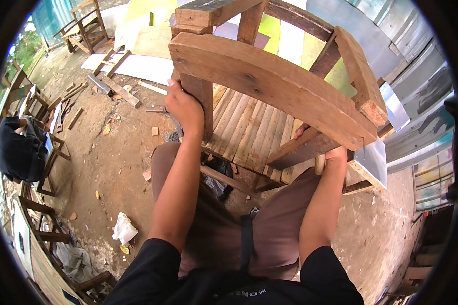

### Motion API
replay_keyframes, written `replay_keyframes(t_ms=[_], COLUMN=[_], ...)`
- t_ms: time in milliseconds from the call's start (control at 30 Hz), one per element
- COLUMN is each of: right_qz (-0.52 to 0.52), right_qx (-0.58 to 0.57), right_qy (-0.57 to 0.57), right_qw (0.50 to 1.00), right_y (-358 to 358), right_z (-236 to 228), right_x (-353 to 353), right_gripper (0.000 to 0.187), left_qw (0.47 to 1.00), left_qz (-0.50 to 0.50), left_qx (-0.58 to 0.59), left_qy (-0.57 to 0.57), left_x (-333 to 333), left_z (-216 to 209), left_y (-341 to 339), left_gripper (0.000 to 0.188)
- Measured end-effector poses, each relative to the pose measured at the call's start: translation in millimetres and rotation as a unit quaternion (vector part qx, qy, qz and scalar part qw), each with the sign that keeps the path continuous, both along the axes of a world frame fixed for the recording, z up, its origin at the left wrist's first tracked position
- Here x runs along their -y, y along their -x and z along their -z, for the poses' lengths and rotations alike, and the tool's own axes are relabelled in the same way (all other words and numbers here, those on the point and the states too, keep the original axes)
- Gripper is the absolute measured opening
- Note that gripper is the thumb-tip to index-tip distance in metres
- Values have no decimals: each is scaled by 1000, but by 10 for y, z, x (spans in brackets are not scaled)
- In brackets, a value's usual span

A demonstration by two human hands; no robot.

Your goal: The person assembles a wooden chair frame by hammering nails into joints. They hold the frame with one hand and use a hammer with the other to secure the pieces together.

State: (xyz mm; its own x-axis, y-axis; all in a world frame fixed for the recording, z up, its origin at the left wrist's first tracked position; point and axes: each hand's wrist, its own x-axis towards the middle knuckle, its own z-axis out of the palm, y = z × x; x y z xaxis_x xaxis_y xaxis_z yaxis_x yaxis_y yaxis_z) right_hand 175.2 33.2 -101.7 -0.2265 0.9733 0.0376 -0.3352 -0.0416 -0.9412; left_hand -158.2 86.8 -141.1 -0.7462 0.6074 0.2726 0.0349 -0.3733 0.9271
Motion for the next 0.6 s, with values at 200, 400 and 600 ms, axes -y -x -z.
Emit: replay_keyframes(t_ms=[200,400,600], right_qz=[41,202,258], right_qx=[-17,112,145], right_qy=[24,-11,25], right_qw=[999,973,955], right_y=[-61,-362,-405], right_z=[107,625,482], right_x=[40,-135,98], right_gripper=[43,37,52], left_qw=[967,933,839], left_qz=[-59,249,539], left_qx=[-181,-216,32], left_qy=[-167,-146,62], left_x=[582,750,380], left_z=[93,334,835], left_y=[-555,-1283,-1684], left_gripper=[19,20,72])
